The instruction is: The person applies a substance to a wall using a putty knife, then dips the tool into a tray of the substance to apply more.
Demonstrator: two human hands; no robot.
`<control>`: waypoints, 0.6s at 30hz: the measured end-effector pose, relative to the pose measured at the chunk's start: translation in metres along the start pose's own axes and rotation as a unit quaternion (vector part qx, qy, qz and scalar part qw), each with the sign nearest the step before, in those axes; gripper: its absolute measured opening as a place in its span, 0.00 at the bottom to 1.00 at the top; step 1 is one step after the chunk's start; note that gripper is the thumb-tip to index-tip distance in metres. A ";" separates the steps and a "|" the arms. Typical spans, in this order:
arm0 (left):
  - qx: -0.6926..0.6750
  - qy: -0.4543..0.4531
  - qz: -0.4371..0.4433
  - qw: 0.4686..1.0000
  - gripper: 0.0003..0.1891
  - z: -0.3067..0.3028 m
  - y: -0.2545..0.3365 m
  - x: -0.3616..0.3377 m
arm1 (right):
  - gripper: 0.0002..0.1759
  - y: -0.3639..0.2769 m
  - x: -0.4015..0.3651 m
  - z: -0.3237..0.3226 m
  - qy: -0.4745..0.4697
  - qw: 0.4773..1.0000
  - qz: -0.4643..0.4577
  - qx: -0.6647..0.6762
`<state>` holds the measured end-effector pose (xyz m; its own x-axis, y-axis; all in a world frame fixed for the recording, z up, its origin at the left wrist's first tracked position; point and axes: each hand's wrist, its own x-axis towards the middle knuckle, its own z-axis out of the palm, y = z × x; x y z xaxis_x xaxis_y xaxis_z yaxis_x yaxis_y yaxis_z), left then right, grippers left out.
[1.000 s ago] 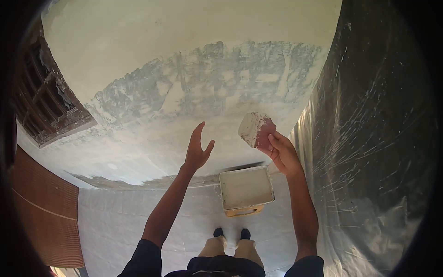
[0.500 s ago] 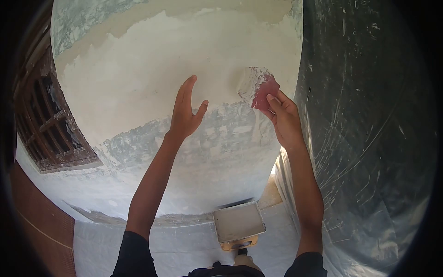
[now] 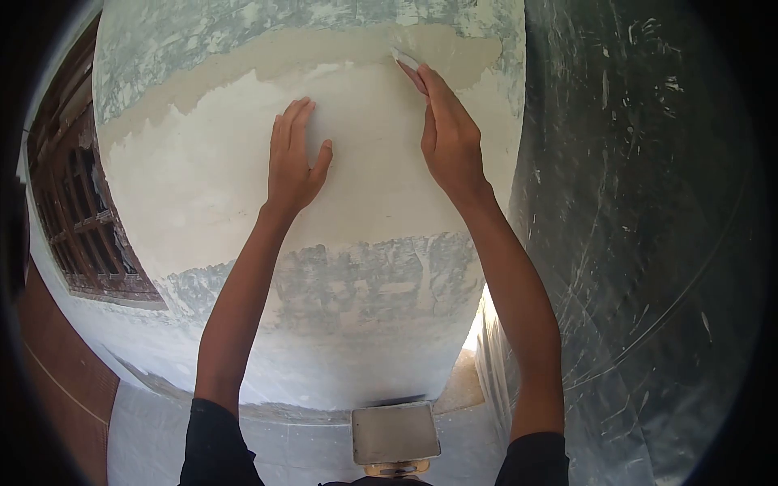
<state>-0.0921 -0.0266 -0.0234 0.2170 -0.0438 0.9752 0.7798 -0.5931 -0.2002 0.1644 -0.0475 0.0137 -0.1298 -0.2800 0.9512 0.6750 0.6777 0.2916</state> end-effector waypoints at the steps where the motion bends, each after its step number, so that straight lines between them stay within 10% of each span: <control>1: 0.002 0.001 0.003 1.000 0.32 0.000 -0.002 0.000 | 0.25 0.001 0.001 0.004 -0.008 1.000 -0.007 0.006; 18: -0.033 0.003 0.039 0.999 0.32 -0.006 -0.018 -0.002 | 0.23 0.008 0.004 0.023 -0.140 0.981 -0.073 -0.114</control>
<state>-0.1102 -0.0206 -0.0215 0.2729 -0.0966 0.9572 0.7202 -0.6392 -0.2698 0.1529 -0.0277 0.0224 -0.4100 -0.1435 0.9007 0.7752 0.4655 0.4270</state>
